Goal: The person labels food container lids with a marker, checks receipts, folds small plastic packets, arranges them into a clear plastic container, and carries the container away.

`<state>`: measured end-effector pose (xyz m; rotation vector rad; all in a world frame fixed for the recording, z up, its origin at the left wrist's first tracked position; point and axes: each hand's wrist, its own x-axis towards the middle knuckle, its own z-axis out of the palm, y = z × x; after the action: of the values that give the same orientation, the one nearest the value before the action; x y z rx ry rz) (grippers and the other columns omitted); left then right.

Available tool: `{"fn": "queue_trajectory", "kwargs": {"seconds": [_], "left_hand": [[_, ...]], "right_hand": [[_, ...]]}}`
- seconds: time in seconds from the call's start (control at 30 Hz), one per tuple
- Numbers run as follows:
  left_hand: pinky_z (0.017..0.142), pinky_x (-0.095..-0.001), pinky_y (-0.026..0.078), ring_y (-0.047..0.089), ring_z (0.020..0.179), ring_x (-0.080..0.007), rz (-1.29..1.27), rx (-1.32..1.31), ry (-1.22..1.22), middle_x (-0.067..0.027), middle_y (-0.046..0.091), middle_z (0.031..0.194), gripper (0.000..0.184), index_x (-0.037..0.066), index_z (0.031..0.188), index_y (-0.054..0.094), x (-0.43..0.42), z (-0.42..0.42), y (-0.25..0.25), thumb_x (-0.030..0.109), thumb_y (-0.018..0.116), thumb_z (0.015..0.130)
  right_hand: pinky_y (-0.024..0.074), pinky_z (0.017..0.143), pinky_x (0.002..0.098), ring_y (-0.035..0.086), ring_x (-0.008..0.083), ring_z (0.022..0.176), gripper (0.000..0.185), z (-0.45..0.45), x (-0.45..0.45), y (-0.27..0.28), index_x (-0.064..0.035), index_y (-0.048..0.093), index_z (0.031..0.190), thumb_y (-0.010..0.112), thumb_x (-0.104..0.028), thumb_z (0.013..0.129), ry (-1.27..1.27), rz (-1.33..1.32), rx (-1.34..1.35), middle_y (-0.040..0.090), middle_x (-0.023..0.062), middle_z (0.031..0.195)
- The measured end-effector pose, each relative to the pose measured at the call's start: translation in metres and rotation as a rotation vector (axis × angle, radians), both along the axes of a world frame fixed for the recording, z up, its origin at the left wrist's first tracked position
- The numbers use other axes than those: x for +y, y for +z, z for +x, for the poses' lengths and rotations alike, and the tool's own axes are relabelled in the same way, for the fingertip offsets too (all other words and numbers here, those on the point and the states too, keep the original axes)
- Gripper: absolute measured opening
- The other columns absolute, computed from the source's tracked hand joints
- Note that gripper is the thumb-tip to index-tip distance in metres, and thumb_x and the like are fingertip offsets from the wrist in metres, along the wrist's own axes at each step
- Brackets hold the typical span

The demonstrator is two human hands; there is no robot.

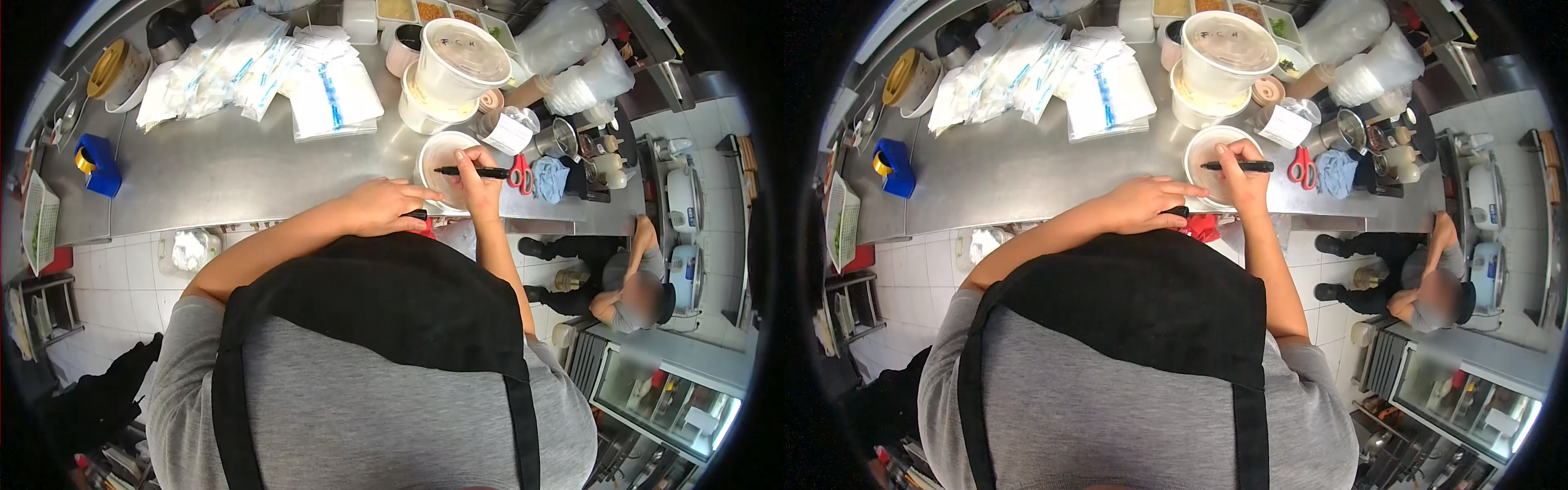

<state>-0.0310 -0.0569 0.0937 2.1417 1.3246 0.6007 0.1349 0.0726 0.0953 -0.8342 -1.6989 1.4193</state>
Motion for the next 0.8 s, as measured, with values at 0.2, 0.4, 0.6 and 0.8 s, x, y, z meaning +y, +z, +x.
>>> {"fn": "queue_trajectory", "kwargs": {"seconds": [0.2,0.4,0.6,0.8], "left_hand": [[0.089,-0.0408,0.042,0.052,0.106,-0.0219,-0.020,0.009,0.008,0.0062,0.044,0.137,0.033,0.005,0.085,0.060,0.000,0.000,0.002,0.037,0.055,0.087],[0.090,-0.0403,0.042,0.051,0.108,-0.0222,-0.032,0.037,0.009,0.0071,0.043,0.138,0.034,0.006,0.090,0.061,0.001,-0.001,0.001,0.040,0.054,0.087],[0.090,-0.0408,0.042,0.052,0.108,-0.0227,0.000,0.035,0.009,0.0062,0.043,0.138,0.035,0.005,0.090,0.061,0.001,0.001,-0.002,0.039,0.054,0.087],[0.087,-0.0410,0.043,0.053,0.104,-0.0233,0.048,0.029,0.022,0.0039,0.046,0.136,0.039,0.004,0.084,0.060,0.000,0.002,-0.005,0.042,0.052,0.087]], "right_hand": [[0.0396,0.049,0.0207,0.048,0.0059,0.052,0.021,0.003,0.004,-0.005,-0.0053,0.051,0.069,0.063,-0.013,0.085,0.055,0.008,0.001,0.053,-0.0006,0.062],[0.0392,0.048,0.0205,0.048,0.0052,0.051,0.022,0.002,0.004,-0.005,-0.0050,0.052,0.068,0.063,-0.013,0.085,-0.052,0.037,0.032,0.052,-0.0007,0.062],[0.0387,0.047,0.0199,0.048,0.0054,0.049,0.022,0.009,0.013,-0.004,-0.0051,0.052,0.068,0.063,-0.014,0.085,-0.098,0.048,0.017,0.052,-0.0011,0.060],[0.0370,0.045,0.0204,0.047,0.0054,0.047,0.024,0.009,0.012,-0.002,-0.0054,0.051,0.066,0.064,-0.015,0.084,-0.117,0.010,-0.027,0.051,-0.0016,0.057]]}}
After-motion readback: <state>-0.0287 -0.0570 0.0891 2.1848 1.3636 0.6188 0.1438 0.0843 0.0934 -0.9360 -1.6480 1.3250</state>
